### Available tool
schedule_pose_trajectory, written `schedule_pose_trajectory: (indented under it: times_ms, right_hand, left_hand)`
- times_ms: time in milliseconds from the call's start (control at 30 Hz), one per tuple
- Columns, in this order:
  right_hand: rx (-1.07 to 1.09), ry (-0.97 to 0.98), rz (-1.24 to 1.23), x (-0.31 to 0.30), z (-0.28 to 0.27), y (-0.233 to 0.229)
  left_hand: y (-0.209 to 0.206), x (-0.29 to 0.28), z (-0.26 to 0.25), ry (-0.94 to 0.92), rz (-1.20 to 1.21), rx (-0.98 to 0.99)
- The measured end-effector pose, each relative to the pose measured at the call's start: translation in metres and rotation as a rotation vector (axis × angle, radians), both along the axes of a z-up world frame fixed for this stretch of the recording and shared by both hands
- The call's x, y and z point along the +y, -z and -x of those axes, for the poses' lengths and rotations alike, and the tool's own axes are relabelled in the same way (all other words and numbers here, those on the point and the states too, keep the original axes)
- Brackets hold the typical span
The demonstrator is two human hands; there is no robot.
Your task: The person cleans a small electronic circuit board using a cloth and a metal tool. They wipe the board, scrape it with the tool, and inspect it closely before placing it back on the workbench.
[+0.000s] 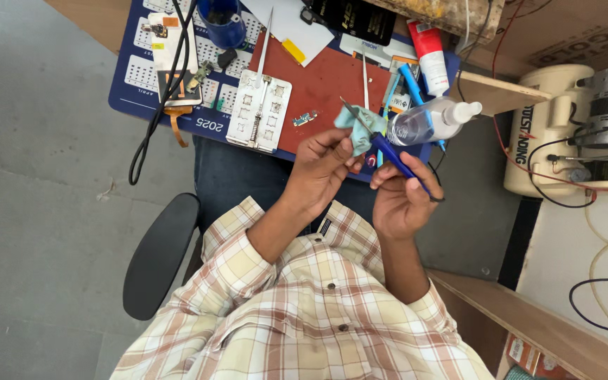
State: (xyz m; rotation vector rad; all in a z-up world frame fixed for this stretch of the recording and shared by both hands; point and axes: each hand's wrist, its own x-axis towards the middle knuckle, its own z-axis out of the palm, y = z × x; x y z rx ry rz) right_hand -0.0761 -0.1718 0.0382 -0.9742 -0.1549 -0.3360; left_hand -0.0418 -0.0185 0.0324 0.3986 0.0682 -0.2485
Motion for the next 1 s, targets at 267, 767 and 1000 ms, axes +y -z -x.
schedule_pose_trajectory:
  times_ms: [267,767,1000]
  right_hand:
    - [-0.005,0.021,0.064,-0.011,0.004,0.005]
    - [0.124,0.139,0.36,-0.024,0.007,-0.017]
    - [0.053,0.071,0.081,-0.033,0.013,-0.03]
  left_hand:
    - [0.002,0.012,-0.01,-0.071,0.065,-0.046]
    - [-0.047,0.057,-0.007,-0.598,-1.551,-0.892]
    - [-0.033,0.071,-0.021,-0.59,-1.852,-0.738]
